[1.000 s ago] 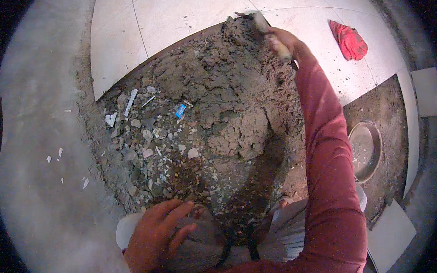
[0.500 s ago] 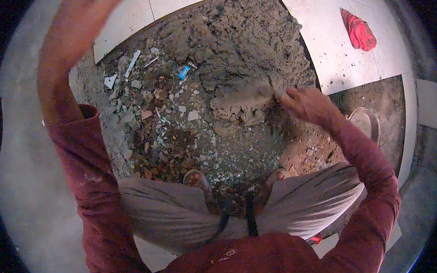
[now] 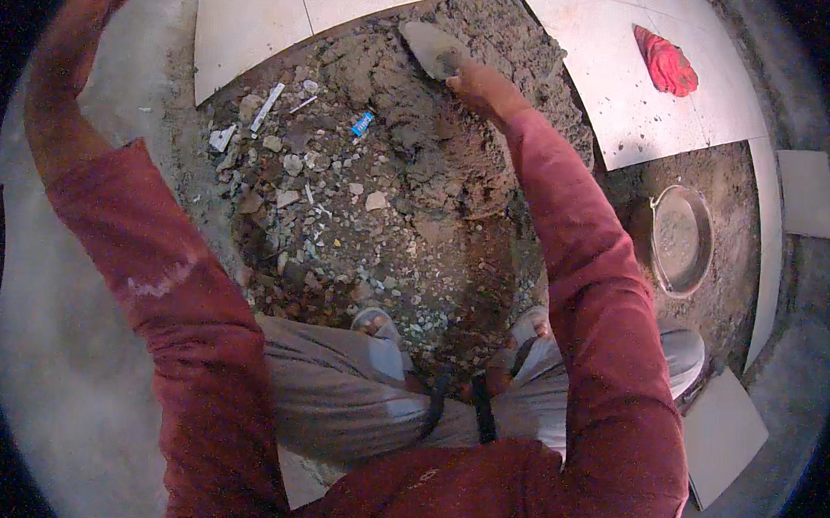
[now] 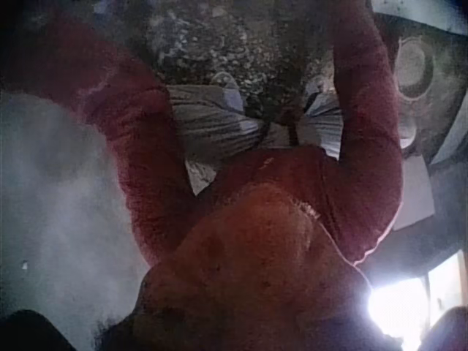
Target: The person takes a bucket of mortar through a window, pours it onto the floor, and spreads it with a trowel.
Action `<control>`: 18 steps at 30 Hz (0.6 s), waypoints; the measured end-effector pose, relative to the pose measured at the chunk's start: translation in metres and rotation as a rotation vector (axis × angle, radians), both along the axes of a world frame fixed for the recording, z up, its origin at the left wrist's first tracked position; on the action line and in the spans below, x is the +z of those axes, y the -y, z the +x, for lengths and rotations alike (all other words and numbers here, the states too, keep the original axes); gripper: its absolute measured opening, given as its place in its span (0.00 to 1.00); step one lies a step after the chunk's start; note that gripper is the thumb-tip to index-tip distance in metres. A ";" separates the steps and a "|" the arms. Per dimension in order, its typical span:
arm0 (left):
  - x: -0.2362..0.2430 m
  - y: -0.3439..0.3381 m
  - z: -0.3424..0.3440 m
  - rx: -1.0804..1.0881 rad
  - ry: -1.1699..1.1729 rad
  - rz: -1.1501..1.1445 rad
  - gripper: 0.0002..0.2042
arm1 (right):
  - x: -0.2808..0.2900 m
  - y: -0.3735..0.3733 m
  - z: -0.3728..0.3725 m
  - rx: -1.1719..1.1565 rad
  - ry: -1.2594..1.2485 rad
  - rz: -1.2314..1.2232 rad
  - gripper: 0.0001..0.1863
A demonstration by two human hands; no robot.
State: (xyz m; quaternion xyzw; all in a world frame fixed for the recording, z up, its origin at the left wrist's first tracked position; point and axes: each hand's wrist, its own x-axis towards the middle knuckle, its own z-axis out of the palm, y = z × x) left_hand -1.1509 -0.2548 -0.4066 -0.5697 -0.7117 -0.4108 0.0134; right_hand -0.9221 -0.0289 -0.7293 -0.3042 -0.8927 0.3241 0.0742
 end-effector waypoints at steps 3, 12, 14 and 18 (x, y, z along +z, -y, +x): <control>-0.003 0.025 -0.029 0.131 0.054 -0.037 0.20 | 0.002 0.012 0.037 -0.043 -0.136 -0.296 0.19; -0.014 0.080 -0.150 0.244 0.358 -0.090 0.28 | -0.052 0.092 0.023 -0.917 -0.773 -1.296 0.16; -0.008 0.082 -0.152 0.128 0.261 -0.065 0.28 | -0.059 0.080 -0.021 -0.735 -0.790 -1.539 0.15; 0.010 0.062 -0.113 -0.106 0.471 -0.002 0.24 | -0.050 0.048 -0.058 -0.480 -0.423 -1.457 0.16</control>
